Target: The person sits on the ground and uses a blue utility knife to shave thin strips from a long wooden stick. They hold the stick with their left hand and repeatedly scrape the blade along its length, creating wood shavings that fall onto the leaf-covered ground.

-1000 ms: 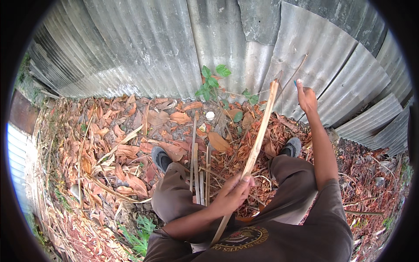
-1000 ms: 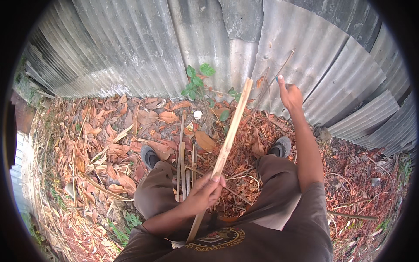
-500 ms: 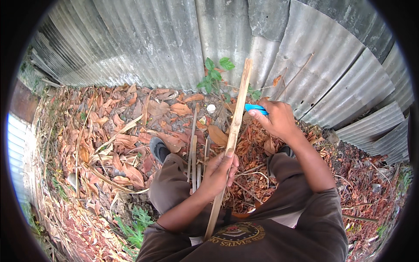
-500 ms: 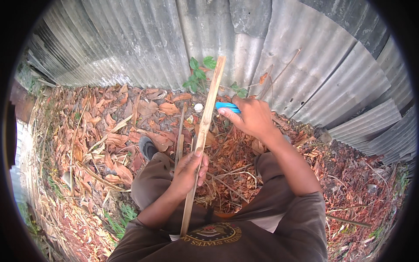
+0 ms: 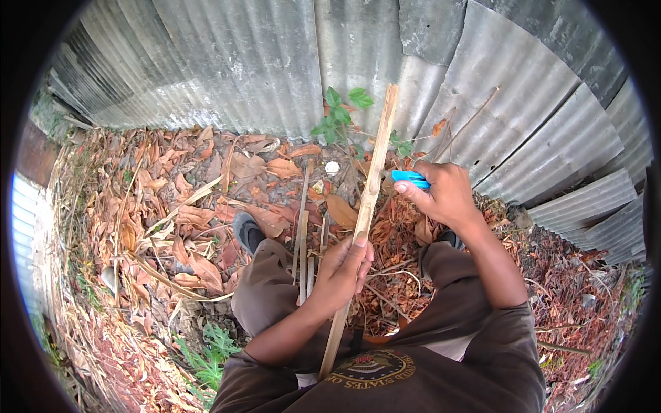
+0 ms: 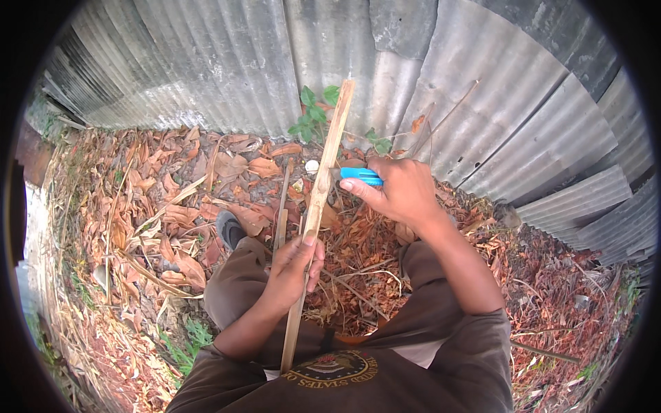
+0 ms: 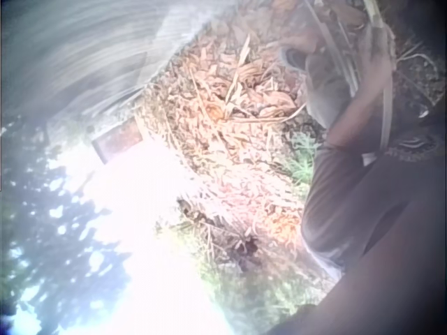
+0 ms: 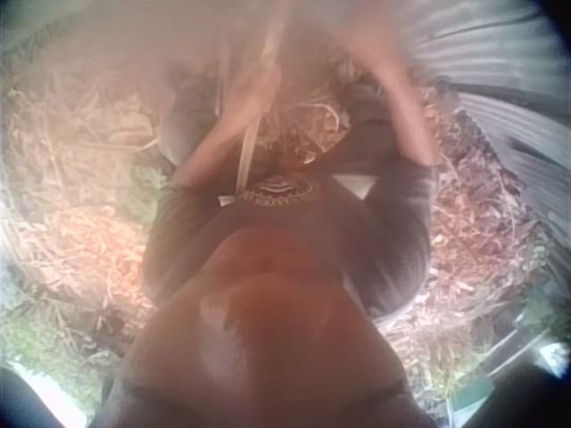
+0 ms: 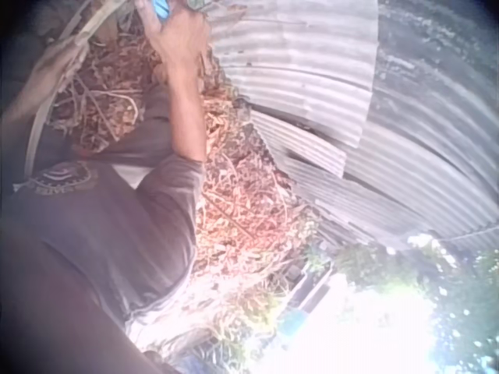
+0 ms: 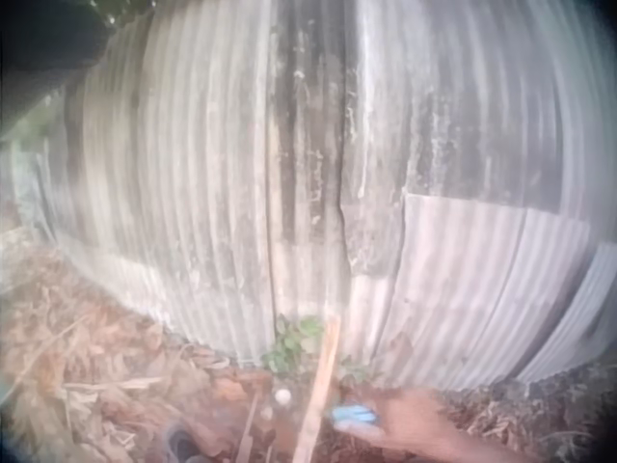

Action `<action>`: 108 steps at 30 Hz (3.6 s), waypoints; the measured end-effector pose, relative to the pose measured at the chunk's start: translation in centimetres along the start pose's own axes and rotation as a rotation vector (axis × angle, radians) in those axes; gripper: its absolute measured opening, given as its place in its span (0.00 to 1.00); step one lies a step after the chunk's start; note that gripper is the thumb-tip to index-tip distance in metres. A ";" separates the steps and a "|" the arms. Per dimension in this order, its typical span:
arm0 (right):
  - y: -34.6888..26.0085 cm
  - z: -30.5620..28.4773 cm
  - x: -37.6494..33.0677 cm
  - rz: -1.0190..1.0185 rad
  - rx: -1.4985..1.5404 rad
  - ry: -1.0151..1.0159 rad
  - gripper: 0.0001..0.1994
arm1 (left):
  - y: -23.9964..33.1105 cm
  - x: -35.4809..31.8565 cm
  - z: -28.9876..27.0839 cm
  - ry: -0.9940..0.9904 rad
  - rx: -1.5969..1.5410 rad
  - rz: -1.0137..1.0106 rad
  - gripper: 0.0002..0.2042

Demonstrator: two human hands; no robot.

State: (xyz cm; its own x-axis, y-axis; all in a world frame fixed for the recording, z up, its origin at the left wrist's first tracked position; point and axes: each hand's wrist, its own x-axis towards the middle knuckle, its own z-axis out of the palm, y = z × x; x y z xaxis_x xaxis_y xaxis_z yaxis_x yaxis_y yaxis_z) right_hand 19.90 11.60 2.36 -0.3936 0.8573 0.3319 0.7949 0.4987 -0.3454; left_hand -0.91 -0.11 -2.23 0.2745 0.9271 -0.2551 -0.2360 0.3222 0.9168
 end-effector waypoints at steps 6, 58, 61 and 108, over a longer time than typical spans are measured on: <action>0.4 1.3 0.1 -0.010 -0.077 -0.022 0.26 | -0.9 -0.1 0.7 0.045 0.192 0.107 0.17; 8.2 -1.8 -0.1 0.586 1.487 0.349 0.20 | -6.0 -4.9 3.3 -0.180 0.206 -0.188 0.21; 10.6 -2.8 -0.7 0.609 1.496 0.429 0.21 | -7.5 -7.5 2.6 -0.182 0.190 -0.237 0.17; -3.2 2.2 -2.4 0.036 0.704 -0.267 0.23 | -1.3 -2.4 0.7 -0.103 -0.260 -0.068 0.20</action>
State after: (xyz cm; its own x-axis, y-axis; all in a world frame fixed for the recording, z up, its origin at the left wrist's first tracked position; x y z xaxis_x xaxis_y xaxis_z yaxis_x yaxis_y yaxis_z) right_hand 17.29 8.22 0.71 -0.5425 0.8319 0.1170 0.3615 0.3569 -0.8614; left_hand -0.60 -2.92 -2.55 0.3881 0.8815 -0.2689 -0.4409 0.4338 0.7858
